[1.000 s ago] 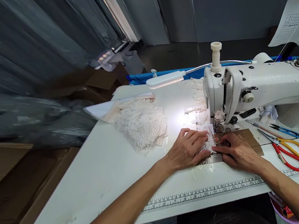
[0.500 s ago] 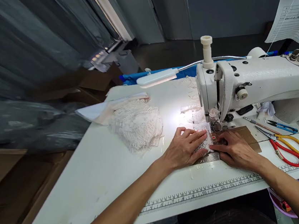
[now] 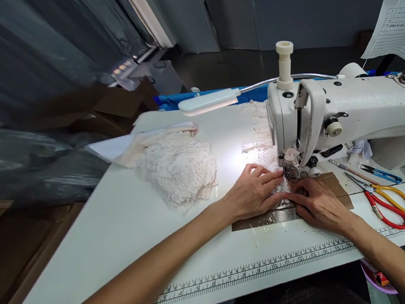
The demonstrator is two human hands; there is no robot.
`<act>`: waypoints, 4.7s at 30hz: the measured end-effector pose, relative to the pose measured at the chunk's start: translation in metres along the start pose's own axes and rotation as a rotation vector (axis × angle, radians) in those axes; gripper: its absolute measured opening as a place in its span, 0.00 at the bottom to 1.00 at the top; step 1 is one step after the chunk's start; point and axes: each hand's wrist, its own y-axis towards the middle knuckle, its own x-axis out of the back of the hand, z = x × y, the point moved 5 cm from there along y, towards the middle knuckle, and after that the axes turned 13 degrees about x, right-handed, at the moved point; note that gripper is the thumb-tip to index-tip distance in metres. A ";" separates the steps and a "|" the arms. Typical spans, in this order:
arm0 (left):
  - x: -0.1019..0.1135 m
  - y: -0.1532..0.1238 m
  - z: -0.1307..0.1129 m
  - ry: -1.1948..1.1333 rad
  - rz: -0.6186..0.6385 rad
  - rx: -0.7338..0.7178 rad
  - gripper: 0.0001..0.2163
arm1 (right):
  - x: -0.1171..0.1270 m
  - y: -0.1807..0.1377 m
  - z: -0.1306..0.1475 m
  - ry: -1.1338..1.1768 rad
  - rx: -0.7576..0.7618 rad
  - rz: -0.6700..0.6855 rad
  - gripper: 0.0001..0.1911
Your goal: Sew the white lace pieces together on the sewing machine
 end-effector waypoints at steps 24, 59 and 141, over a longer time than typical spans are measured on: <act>-0.008 -0.007 0.007 -0.180 -0.110 0.072 0.13 | 0.000 0.004 0.000 -0.052 -0.006 -0.063 0.18; 0.001 -0.006 -0.014 0.003 -0.201 -0.123 0.09 | 0.000 -0.001 -0.004 0.051 0.003 -0.149 0.18; 0.003 0.004 -0.003 -0.284 -0.167 0.098 0.07 | 0.002 0.008 -0.022 0.173 -0.117 0.054 0.17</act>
